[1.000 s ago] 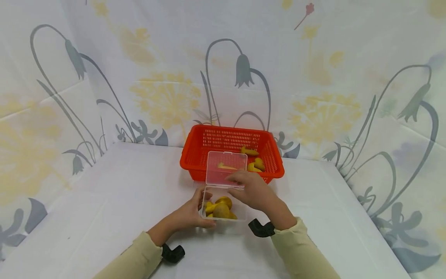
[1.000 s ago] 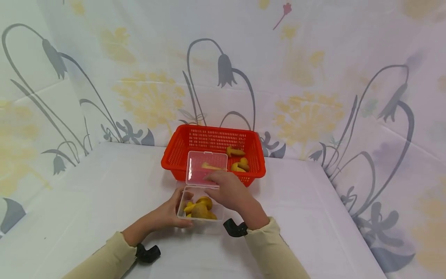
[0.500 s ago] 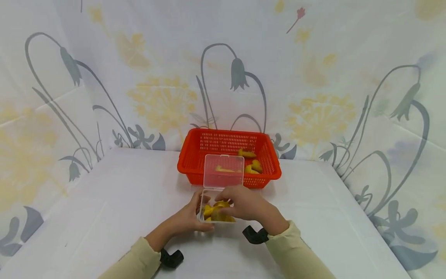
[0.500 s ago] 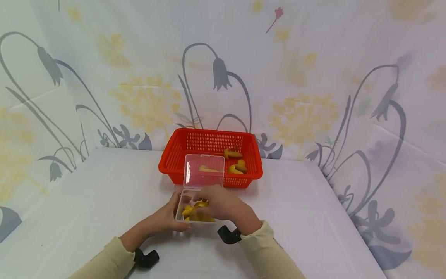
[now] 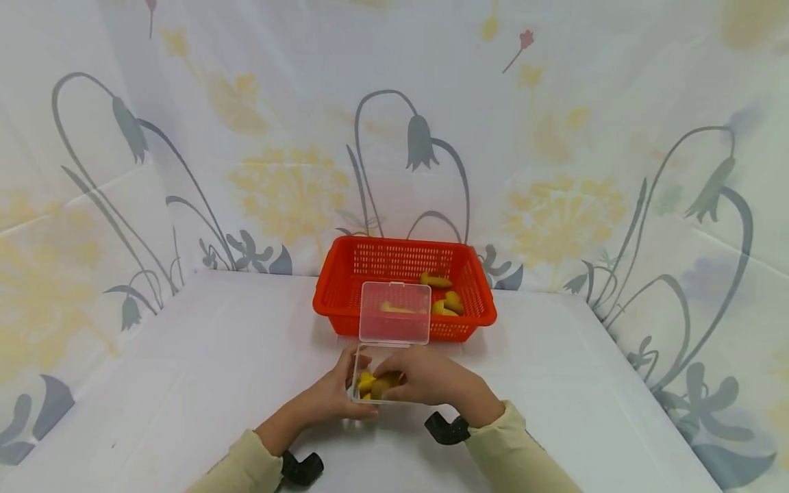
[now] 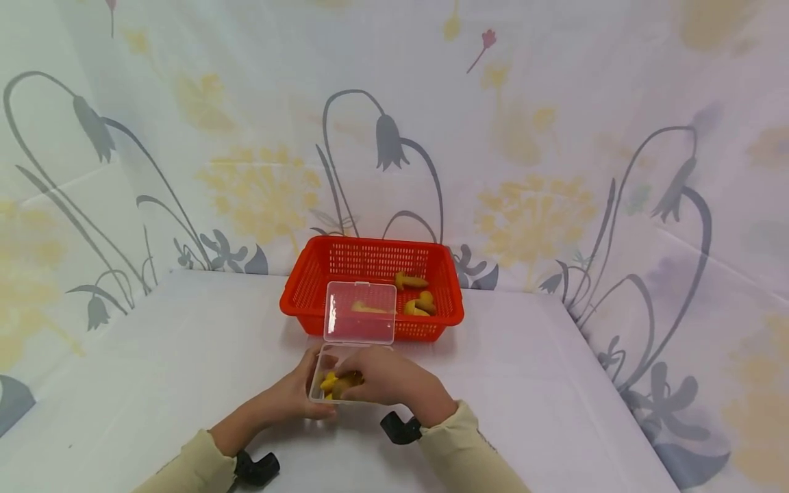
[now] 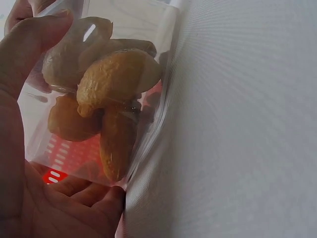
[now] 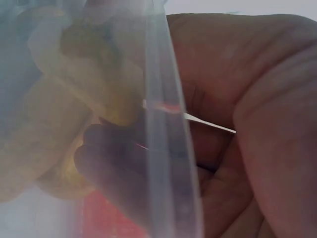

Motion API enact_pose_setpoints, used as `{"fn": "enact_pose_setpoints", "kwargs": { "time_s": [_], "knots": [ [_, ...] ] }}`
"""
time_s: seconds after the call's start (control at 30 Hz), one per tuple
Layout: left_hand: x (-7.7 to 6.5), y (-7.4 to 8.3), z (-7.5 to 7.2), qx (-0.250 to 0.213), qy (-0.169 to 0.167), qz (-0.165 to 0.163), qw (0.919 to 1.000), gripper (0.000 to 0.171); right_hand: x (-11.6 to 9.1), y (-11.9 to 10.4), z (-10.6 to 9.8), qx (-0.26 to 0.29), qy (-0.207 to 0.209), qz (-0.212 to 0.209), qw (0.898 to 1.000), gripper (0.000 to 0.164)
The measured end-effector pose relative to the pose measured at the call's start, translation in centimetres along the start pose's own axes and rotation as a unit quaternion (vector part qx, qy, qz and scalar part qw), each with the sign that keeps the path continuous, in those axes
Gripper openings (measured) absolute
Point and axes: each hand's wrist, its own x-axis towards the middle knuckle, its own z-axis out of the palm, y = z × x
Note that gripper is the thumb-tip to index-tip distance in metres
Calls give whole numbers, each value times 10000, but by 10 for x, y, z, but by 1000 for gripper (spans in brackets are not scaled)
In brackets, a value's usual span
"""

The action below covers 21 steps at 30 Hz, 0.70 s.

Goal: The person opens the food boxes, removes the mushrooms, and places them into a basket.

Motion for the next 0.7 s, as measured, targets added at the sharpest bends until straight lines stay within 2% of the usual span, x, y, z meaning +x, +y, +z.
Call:
{"fn": "enact_pose_setpoints", "kwargs": {
  "time_s": [0.43,0.7],
  "knots": [
    [-2,4,0,188,53,-267,9995,109,-6,4,-11,681,-188,75,9975,31],
    [-1,3,-1,160,45,-222,9996,109,-13,3,-23,842,-128,75,9963,29]
  ]
}}
